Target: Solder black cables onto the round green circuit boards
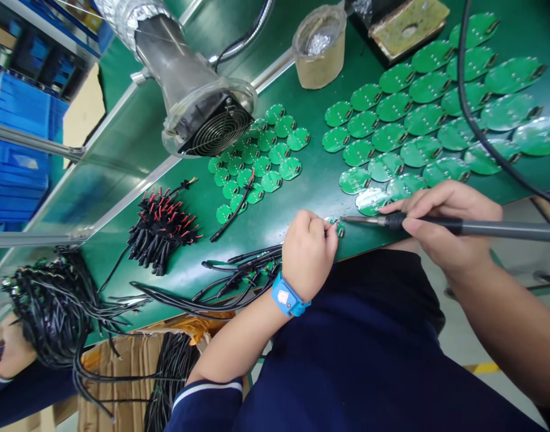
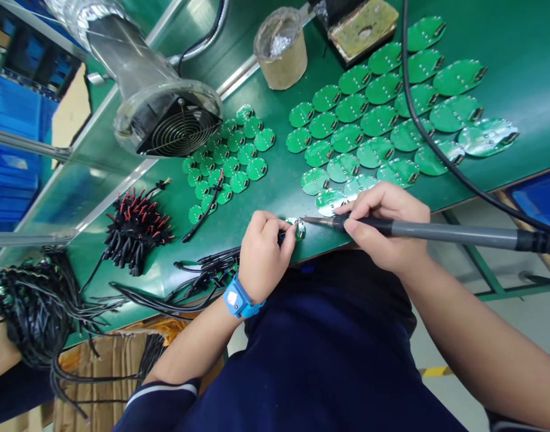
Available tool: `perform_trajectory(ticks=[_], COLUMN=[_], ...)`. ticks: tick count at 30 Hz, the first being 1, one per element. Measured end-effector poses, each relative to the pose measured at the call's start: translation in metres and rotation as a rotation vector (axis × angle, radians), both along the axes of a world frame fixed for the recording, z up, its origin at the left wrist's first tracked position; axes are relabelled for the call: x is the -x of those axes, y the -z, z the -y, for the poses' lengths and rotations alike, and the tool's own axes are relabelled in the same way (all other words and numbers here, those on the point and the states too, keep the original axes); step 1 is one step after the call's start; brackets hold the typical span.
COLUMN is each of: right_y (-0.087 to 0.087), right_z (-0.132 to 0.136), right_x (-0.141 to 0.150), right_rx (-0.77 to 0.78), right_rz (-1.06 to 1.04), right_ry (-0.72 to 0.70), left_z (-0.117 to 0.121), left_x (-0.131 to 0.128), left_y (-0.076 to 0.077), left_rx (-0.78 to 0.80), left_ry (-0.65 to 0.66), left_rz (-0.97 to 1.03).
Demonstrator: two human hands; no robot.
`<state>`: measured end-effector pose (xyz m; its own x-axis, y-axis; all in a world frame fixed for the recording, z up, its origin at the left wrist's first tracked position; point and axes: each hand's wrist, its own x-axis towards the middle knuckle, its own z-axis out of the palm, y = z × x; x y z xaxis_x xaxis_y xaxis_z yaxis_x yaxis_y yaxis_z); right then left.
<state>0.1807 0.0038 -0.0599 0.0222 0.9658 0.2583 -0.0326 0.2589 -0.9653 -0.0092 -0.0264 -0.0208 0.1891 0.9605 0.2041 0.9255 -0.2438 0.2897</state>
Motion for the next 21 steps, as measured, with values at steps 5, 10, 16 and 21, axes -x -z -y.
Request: perform_trajectory(ticks=[5, 10, 16, 21], right_y=[-0.0024, -0.0035, -0.0035, -0.0022], right_z=[0.0004, 0.001, 0.0009, 0.0003], right_x=[0.0007, -0.0001, 0.0006, -0.0004], right_rx=[-0.037, -0.034, -0.039, -0.039], right_rz=[0.057, 0.111, 0.103, 0.125], right_ry=[-0.046, -0.055, -0.073, -0.075], left_z=[0.0002, 0.0003, -0.0002, -0.0024], left_x=[0.0002, 0.0003, -0.0006, -0.003], left_y=[0.0, -0.0015, -0.0027, -0.0034], left_rx=[0.012, 0.032, 0.066, 0.093], left_ry=[0.0, -0.01, -0.031, -0.06], left_rz=[0.026, 0.076, 0.105, 0.105])
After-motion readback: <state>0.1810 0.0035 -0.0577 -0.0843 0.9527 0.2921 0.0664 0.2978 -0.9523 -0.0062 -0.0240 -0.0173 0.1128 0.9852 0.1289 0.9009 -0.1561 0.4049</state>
